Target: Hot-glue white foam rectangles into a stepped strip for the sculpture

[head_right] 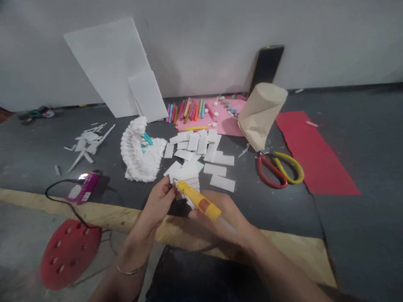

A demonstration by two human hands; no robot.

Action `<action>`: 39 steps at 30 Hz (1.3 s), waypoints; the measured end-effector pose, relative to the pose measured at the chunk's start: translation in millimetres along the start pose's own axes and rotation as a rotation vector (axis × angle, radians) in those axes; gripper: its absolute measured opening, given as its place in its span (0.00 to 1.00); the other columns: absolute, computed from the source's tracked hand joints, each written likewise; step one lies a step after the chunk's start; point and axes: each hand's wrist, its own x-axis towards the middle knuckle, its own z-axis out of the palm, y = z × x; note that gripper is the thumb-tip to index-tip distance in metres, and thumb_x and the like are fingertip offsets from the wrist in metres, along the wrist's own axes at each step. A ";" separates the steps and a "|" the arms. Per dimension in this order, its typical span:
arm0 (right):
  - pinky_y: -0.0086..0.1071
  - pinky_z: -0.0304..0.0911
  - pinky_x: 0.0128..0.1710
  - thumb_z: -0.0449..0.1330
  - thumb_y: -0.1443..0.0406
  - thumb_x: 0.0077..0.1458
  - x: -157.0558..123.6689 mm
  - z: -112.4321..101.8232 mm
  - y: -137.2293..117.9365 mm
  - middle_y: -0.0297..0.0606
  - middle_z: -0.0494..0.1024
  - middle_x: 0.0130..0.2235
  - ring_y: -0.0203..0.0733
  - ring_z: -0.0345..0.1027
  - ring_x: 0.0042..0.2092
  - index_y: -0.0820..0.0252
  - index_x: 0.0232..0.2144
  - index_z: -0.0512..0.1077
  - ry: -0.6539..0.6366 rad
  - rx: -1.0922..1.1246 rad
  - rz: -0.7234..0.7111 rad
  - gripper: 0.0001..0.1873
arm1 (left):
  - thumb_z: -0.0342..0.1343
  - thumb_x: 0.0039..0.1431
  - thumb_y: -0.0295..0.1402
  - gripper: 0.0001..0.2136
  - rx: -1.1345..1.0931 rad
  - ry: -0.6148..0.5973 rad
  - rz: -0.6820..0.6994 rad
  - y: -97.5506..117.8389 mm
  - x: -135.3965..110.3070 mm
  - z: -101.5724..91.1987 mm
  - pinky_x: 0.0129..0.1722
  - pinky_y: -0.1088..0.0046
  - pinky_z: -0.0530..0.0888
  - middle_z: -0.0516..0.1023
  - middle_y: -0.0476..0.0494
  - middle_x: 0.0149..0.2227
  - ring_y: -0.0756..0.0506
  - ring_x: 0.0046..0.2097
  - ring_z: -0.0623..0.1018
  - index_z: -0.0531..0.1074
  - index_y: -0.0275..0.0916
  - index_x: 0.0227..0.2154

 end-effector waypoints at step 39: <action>0.30 0.50 0.25 0.58 0.55 0.55 1.5 -1.0 0.1 0.29 0.62 0.24 0.34 0.52 0.26 0.57 0.23 0.60 -0.008 -0.042 0.028 0.17 | 0.56 0.58 0.35 0.10 0.025 0.016 0.030 2.6 -2.3 -1.9 0.42 0.72 0.73 0.81 0.45 0.39 0.46 0.40 0.78 0.74 0.38 0.41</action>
